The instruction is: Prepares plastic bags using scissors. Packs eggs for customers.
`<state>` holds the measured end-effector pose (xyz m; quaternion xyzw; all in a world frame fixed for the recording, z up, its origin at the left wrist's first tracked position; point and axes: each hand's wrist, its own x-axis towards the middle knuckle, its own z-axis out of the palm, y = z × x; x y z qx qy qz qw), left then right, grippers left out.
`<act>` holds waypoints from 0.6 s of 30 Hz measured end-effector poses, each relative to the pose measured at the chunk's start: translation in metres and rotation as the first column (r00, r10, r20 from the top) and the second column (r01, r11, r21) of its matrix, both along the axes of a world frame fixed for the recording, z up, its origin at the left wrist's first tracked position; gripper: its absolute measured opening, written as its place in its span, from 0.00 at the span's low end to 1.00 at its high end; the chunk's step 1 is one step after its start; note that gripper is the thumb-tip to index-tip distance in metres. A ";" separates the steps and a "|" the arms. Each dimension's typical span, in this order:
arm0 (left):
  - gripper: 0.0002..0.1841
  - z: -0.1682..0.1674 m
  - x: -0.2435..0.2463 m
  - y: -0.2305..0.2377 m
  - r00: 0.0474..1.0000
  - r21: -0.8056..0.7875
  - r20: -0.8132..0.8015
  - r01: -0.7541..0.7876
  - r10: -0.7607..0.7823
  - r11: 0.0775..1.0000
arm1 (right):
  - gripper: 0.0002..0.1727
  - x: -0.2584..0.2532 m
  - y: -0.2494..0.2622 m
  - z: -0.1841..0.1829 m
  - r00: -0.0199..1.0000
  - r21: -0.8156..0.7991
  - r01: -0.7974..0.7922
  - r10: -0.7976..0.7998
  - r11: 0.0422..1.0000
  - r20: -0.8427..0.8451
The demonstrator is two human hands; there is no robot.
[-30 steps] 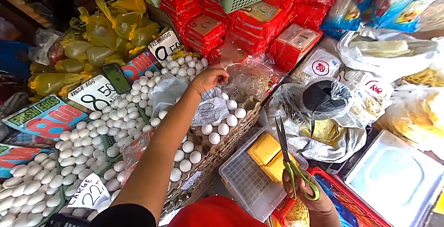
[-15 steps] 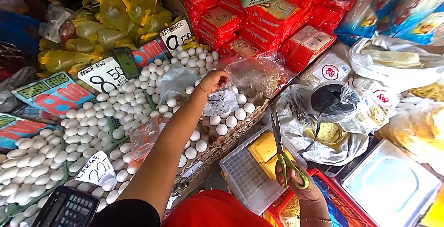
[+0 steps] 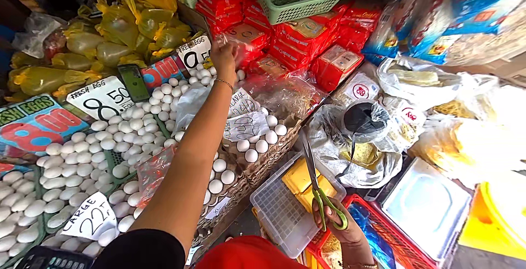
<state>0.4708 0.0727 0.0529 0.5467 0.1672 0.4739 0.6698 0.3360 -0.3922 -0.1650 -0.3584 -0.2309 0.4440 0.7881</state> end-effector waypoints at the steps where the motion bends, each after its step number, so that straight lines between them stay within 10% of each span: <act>1: 0.19 0.003 0.003 -0.004 0.994 0.024 0.110 0.000 -0.002 1.000 | 0.22 -0.002 -0.006 -0.001 1.000 -0.001 0.012 -0.012 1.000 -0.003; 10: 0.22 -0.087 0.000 -0.072 0.953 -0.292 -0.272 0.052 -0.135 0.955 | 0.23 -0.012 -0.021 -0.008 0.995 -0.045 0.056 -0.059 0.997 -0.076; 18: 0.22 -0.088 -0.009 -0.099 0.844 -0.482 -0.348 0.212 -0.408 0.850 | 0.23 -0.005 -0.007 -0.001 0.999 -0.052 0.029 -0.031 0.998 -0.034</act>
